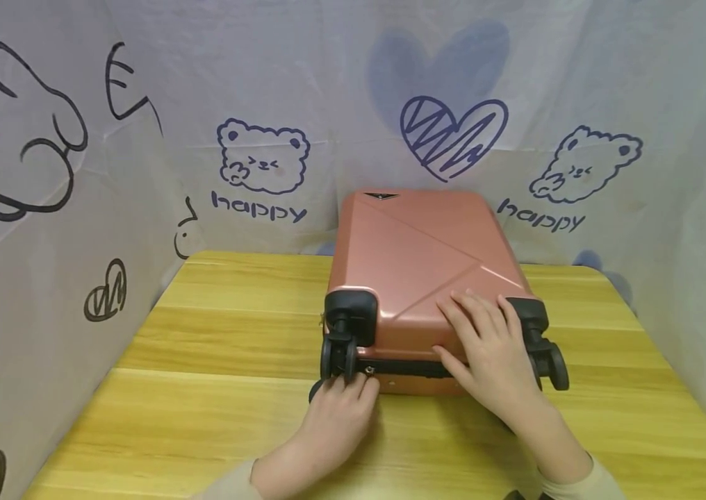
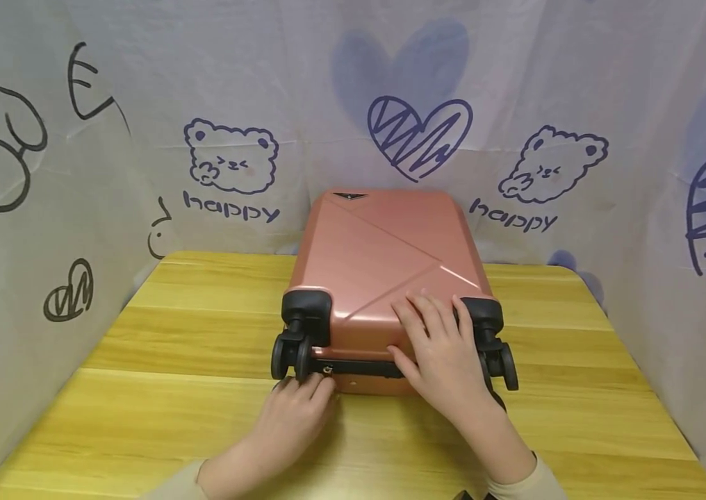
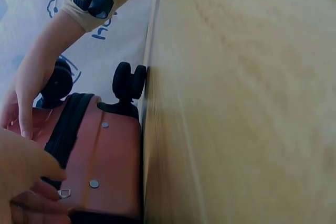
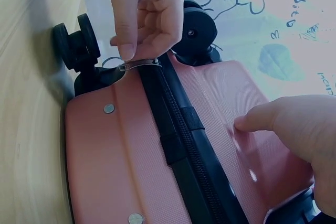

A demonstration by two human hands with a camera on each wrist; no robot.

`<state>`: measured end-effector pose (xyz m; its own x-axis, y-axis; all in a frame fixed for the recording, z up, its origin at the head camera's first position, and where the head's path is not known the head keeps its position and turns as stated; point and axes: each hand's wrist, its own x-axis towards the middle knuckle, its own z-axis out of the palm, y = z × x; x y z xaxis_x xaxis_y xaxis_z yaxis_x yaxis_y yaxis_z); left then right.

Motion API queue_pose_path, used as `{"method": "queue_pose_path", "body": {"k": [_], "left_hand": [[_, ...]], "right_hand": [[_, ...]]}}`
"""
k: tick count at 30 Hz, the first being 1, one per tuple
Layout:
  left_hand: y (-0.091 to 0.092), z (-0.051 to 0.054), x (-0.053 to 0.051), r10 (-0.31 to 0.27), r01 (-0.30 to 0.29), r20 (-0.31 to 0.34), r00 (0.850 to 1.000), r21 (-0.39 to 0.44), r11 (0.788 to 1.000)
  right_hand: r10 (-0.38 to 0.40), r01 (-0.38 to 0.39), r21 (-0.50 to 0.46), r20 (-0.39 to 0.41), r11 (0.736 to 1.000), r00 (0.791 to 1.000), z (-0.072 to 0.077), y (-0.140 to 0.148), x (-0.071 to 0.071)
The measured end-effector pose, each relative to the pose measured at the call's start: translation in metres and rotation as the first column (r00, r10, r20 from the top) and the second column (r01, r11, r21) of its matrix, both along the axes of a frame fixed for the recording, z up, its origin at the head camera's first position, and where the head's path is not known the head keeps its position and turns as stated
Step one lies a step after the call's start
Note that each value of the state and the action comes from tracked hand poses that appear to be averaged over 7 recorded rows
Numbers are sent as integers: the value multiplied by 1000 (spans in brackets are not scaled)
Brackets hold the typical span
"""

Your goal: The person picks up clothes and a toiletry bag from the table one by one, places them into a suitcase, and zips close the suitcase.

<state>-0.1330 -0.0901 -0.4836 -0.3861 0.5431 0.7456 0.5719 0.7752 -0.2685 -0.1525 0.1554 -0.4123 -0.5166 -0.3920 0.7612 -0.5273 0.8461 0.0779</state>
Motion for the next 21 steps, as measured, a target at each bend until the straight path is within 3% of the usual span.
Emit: {"method": "queue_pose_path", "body": {"k": [5,10,21], "left_hand": [[2,-4,1,84,-85,35,996,28,996],[5,-7,-1,188,-189,35,982,14,982],[10,-9,-12,220,-217,-56,974,46,975]], "right_hand": [[-1,1,4,10,1000,1000,0,0,0],[-3,3,6,12,1000,1000,1,1,1],[2,-2,5,-6,1000,1000,0,1,1]]}}
